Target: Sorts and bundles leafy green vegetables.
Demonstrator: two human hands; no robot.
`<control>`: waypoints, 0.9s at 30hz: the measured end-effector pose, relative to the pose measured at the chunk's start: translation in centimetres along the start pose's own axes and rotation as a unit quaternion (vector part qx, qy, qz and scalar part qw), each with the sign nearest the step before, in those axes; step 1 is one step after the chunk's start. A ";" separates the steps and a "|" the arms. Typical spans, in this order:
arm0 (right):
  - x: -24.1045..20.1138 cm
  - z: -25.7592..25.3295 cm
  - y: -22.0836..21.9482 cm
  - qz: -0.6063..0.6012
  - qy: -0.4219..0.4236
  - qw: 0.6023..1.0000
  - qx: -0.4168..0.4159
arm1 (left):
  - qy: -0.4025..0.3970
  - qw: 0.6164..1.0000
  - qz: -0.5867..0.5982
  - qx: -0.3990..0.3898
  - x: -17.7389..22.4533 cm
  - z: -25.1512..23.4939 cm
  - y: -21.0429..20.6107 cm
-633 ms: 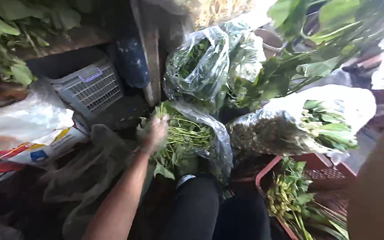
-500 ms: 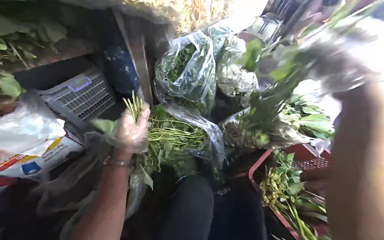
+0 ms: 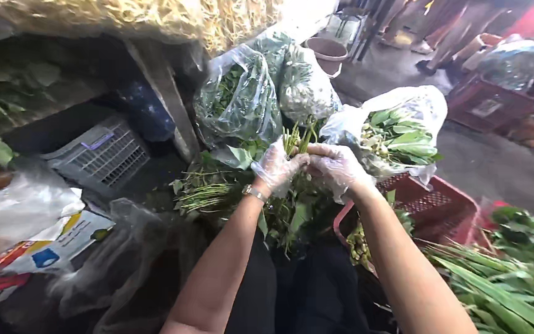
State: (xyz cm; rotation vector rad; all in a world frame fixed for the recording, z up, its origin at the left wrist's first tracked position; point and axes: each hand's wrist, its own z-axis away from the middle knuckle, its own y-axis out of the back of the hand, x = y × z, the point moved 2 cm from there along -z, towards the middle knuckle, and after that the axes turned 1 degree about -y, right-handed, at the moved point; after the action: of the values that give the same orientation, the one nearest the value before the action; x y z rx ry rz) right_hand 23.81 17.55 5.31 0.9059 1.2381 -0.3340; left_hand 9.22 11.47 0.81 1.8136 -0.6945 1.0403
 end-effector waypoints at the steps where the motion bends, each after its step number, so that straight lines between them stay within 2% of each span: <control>1: 0.7 -0.1 0.3 0.042 0.024 0.999 0.021 | 0.001 1.000 -0.001 -0.001 0.1 -0.1 -0.6; 4: 2.3 -0.2 1.8 0.152 0.148 0.972 0.098 | 0.054 0.998 0.005 -0.012 0.0 0.4 -1.8; 7: 3.9 -0.7 3.6 0.124 0.172 0.965 0.157 | 0.082 0.994 0.066 -0.032 -1.3 0.7 -2.7; 11: 4.7 -1.4 2.7 0.138 0.170 0.976 0.008 | 0.087 0.988 0.113 -0.057 -2.5 0.6 -4.1; 14: 4.4 -1.5 2.1 0.219 0.154 0.963 -0.034 | 0.081 0.993 0.048 -0.070 -2.2 0.6 -4.1; 17: 5.2 -2.2 2.6 0.328 0.156 0.930 -0.049 | 0.076 0.992 0.017 -0.096 -1.9 0.7 -4.0; 20: 5.4 -1.9 4.7 0.412 0.194 0.890 0.025 | 0.069 0.988 -0.003 -0.141 -1.9 0.9 -3.9; 23: 4.4 -1.0 9.6 0.445 0.152 0.875 0.115 | 0.072 0.982 -0.027 -0.171 -1.4 1.4 -3.5; 26: 4.3 1.4 15.0 0.419 0.122 0.870 0.229 | 0.081 0.985 0.018 -0.152 -2.3 1.6 -3.1; 27: 4.6 2.3 16.0 0.388 0.107 0.882 0.247 | 0.075 0.986 0.051 -0.140 -2.7 1.6 -3.0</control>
State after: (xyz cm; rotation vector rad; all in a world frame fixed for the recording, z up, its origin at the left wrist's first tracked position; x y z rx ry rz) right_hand 37.55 26.87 7.76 1.8364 0.8904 0.1143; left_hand 10.88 11.39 -3.16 1.4554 -0.8057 1.0751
